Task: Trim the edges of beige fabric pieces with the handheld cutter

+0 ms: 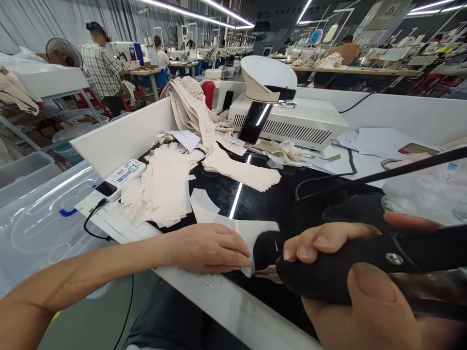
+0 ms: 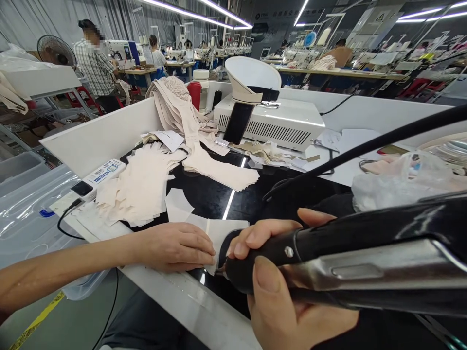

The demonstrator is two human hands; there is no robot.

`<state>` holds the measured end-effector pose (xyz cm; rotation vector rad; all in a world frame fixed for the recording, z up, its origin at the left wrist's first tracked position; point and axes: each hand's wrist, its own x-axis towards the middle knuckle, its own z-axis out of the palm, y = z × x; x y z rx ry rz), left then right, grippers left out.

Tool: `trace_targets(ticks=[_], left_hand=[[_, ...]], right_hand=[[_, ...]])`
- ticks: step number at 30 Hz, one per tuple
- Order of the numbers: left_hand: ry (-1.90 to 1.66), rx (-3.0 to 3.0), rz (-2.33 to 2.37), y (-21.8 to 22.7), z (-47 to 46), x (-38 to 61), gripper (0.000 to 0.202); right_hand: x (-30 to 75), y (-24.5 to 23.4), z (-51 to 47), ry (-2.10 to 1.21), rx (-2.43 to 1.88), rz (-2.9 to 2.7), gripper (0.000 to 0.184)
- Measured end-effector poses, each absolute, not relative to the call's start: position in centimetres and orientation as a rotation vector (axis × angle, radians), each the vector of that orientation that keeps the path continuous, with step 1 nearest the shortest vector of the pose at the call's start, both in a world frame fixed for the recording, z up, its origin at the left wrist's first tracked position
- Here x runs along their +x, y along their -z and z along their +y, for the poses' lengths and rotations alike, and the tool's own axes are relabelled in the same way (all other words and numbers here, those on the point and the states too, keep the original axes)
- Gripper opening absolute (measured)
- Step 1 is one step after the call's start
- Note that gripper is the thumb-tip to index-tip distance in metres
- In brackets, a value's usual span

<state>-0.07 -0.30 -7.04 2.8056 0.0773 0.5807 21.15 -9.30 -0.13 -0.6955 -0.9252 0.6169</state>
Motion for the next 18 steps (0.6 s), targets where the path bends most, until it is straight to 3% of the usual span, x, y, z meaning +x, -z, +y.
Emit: trace_targets(ticks=[6, 13, 18], left_hand=[[-0.567, 2.829, 0.04, 6.6, -0.4, 0.2, 0.036], [-0.629, 2.834, 0.013, 6.8, -0.4, 0.5, 0.019], [-0.623, 2.806, -0.009, 6.5, -1.0, 0.0, 0.017]], right_hand=[[21.7, 0.1, -9.5, -0.595, -0.701, -0.949, 0.049], [22.6, -0.8, -10.0, -0.699, -0.795, -1.012, 0.052], [23.4, -1.2, -10.0, -0.639, -0.811, -0.998, 0.054]])
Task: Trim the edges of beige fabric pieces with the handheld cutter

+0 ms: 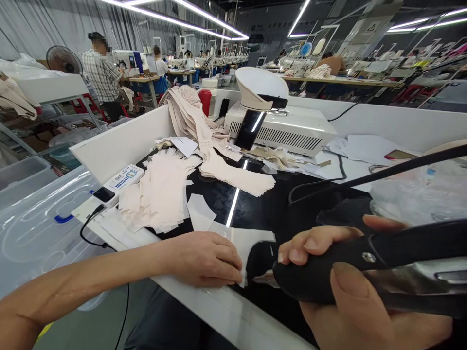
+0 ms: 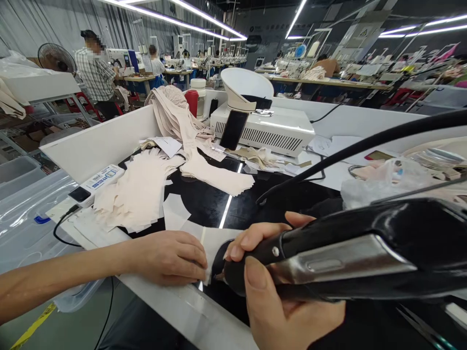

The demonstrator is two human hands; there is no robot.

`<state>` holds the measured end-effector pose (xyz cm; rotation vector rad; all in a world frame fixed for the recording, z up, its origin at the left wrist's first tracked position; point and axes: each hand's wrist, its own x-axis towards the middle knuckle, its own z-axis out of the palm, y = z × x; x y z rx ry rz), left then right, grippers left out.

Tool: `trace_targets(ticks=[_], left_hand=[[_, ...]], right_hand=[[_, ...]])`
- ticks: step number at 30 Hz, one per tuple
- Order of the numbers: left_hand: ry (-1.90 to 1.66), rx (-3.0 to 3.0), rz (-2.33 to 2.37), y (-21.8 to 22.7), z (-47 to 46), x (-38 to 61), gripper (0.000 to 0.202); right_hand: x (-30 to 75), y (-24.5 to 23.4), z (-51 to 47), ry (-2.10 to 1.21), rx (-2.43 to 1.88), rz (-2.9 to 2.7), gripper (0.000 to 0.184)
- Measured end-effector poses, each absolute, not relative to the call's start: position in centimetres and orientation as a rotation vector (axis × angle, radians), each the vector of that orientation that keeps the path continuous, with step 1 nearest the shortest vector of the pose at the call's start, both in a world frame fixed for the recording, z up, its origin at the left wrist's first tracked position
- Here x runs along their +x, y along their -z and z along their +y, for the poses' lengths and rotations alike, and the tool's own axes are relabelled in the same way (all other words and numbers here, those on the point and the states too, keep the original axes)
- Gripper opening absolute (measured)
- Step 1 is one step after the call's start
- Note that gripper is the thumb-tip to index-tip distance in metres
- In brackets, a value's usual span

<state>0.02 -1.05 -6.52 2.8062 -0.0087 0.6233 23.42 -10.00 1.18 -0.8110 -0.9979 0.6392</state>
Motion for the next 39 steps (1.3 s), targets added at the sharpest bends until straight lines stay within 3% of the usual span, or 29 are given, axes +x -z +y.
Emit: trace_targets(ticks=[5, 10, 19, 39], left_hand=[[-0.558, 2.702, -0.035, 5.7, -2.1, -1.4, 0.025], [-0.771, 2.778, -0.029, 5.4, -1.7, -0.4, 0.024], [-0.738, 3.113, 0.071, 6.4, 0.1, 5.8, 0.018], [-0.614, 3.073, 0.166, 6.7, 0.1, 4.9, 0.024]], right_hand=[[25.9, -2.1, -8.2, -0.471, -0.887, -0.957, 0.063], [26.9, -1.0, -6.3, -0.285, -0.852, -0.9, 0.058], [27.0, 0.4, -5.9, -0.309, -0.761, -0.991, 0.059], [26.3, 0.1, -7.8, -0.415, -0.725, -0.993, 0.053]])
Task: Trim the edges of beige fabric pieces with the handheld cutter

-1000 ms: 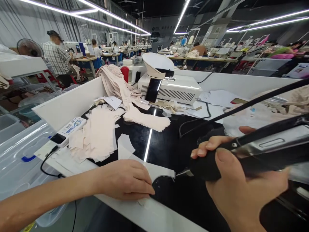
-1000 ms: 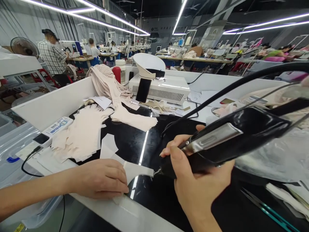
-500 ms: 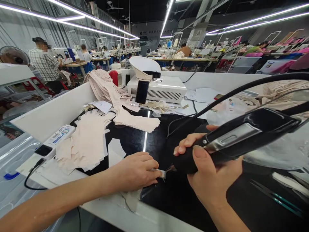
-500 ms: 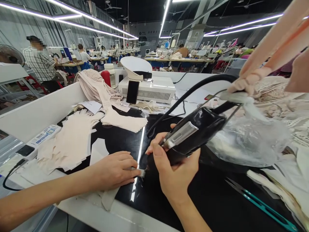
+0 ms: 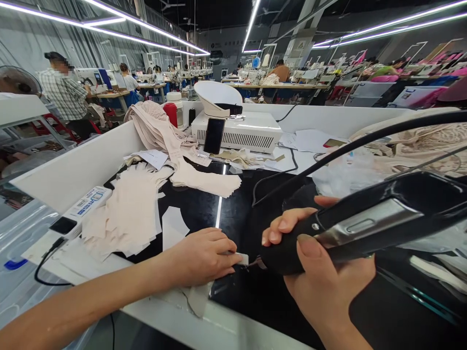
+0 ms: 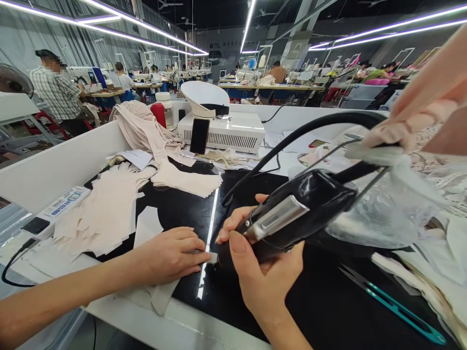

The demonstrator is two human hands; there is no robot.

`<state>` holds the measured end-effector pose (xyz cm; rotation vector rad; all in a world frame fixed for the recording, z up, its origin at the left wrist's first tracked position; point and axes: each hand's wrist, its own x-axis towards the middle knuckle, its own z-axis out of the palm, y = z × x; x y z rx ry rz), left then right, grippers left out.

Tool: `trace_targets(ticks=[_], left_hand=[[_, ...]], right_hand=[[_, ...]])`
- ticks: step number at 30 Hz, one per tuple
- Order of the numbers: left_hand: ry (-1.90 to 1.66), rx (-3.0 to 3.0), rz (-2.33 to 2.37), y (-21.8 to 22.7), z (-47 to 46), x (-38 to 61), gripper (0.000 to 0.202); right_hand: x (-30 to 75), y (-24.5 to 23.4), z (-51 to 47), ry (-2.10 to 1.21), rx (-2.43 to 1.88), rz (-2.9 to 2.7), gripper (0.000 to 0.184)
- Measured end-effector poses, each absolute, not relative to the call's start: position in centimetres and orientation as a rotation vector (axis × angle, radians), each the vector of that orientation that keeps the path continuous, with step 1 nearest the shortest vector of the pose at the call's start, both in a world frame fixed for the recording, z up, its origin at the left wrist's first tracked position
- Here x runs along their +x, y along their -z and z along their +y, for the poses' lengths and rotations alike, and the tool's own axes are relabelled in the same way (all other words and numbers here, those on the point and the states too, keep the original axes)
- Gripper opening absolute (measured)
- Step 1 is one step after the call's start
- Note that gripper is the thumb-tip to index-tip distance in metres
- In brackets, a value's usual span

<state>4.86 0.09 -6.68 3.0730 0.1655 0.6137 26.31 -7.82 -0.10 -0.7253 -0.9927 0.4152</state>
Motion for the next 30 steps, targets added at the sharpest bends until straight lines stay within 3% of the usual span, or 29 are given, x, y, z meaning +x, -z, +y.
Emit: trace_targets(ticks=[30], left_hand=[[-0.598, 3.087, 0.166, 7.31, 0.22, 4.88, 0.034]], right_hand=[[26.07, 0.39, -7.95, -0.368, -0.816, -1.001, 0.05]])
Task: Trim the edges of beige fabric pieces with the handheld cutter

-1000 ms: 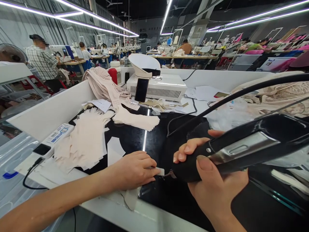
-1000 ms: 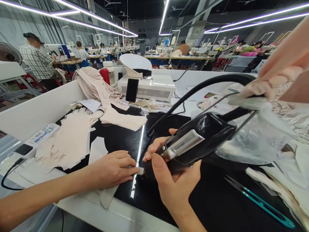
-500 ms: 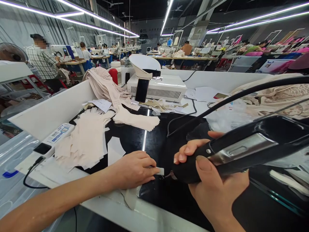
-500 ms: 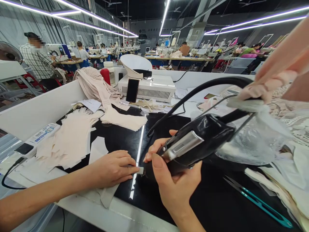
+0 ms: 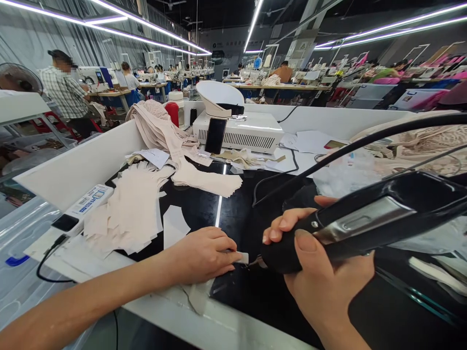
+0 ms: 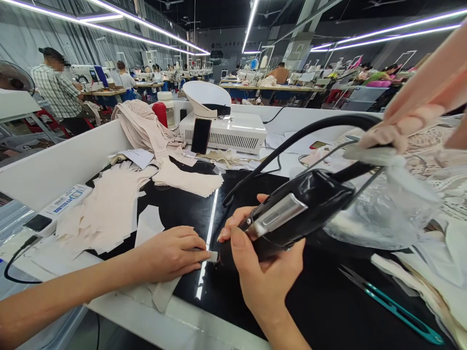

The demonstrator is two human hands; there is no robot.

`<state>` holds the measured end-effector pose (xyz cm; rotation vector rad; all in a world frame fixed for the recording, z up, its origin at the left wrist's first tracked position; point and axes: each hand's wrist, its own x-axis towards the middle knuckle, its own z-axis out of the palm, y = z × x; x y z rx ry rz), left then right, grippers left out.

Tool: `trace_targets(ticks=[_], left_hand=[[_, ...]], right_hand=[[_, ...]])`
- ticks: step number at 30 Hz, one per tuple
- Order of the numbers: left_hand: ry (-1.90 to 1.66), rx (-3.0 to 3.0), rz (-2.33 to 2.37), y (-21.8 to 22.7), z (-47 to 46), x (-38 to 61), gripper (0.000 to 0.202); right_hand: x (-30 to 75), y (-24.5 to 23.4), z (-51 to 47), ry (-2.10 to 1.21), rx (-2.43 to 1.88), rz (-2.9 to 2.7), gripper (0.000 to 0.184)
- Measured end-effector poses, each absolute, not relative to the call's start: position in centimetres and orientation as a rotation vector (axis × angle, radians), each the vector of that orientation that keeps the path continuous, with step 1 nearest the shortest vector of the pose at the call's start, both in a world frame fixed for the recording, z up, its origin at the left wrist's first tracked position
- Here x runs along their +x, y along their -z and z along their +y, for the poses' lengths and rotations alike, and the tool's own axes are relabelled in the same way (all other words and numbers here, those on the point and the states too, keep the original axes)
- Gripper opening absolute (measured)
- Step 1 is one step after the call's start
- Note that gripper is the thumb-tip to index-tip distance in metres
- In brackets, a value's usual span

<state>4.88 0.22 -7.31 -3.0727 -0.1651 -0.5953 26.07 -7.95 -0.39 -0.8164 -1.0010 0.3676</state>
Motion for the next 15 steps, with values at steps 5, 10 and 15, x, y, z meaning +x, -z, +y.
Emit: trace_targets(ticks=[5, 10, 15], left_hand=[[0.626, -3.071, -0.174, 7.44, 0.2, 4.86, 0.033], [0.701, -3.078, -0.172, 7.58, 0.19, 4.94, 0.026], [0.695, -3.079, -0.168, 7.48, 0.16, 4.92, 0.026]], right_hand=[[25.93, 0.19, -8.16, -0.367, -0.815, -0.991, 0.051], [26.02, 0.08, -8.01, -0.358, -0.773, -0.96, 0.051], [26.01, 0.11, -7.92, -0.379, -0.772, -0.961, 0.049]])
